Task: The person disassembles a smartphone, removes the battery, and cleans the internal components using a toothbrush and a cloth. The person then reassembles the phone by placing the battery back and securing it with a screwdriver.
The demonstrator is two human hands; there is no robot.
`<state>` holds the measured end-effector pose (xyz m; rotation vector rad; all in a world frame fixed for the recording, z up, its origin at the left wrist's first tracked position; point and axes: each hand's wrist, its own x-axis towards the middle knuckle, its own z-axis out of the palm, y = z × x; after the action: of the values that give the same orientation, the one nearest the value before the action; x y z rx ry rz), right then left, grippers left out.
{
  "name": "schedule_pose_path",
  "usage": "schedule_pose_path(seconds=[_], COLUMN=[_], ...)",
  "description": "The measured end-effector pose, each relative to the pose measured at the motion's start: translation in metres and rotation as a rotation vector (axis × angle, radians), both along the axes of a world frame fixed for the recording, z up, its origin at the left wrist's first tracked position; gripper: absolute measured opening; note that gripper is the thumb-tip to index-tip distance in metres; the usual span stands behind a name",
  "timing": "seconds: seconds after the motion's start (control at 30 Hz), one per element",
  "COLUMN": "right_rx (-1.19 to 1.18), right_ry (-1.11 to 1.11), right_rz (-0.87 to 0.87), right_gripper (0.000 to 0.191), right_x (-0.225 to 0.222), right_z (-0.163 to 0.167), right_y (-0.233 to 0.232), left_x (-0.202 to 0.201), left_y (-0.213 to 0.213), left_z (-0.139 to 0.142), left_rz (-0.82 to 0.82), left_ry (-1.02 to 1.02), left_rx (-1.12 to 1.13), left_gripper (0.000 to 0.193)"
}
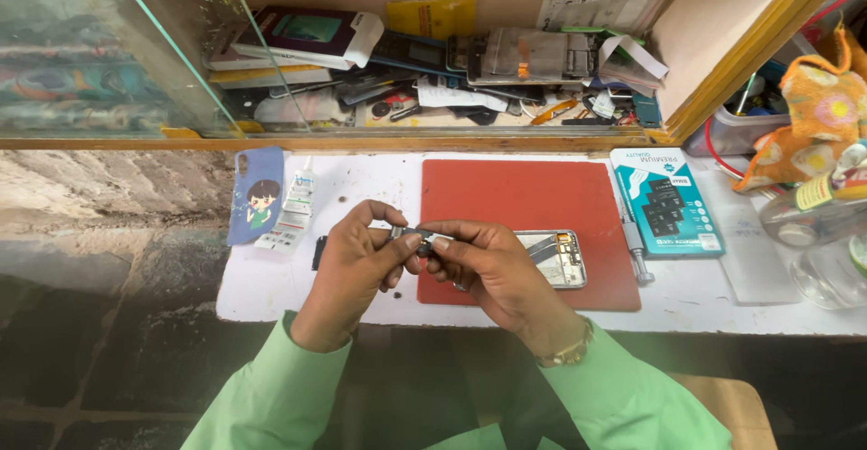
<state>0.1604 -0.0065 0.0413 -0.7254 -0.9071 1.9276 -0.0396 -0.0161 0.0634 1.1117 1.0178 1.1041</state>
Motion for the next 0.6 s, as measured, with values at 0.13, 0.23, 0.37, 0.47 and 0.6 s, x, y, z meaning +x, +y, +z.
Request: schedule_pose_path(seconds=[0.13,0.23,0.37,0.47,0.6], right_rx=[-0.077,-0.026,0.097,0.228,0.561], right_ry=[-0.07,-0.278,-0.406,-0.481,-0.736], right_rz=[0.053,0.049,0.029,-0.042,-0.146], right_gripper=[0.018,0.02,0.021,0.023,0.02], right_x=[-0.006,-0.011,-0.021,-0.029,-0.053], right_z=[-0.014,-0.021,-0.022,-0.018,-0.017], right_y=[0.01,0.02,0.04,0.068,0.115], left_x=[-0.007,-0.016,-0.042,-0.092,-0.145], left_y=[0.004,0.006,0.015,0.026,0.04], left_z=[-0.012,-0.022,-0.029,-0.023,-0.025], left_rz=[0.056,0.086,0.248,0.47,0.4], left_ry=[0.094,0.139,0.102,0.265,0.302], left_rx=[0.048,0.066,0.174,0.157,0.095], left_gripper=[0.023,0.023,0.026,0.021,0.021])
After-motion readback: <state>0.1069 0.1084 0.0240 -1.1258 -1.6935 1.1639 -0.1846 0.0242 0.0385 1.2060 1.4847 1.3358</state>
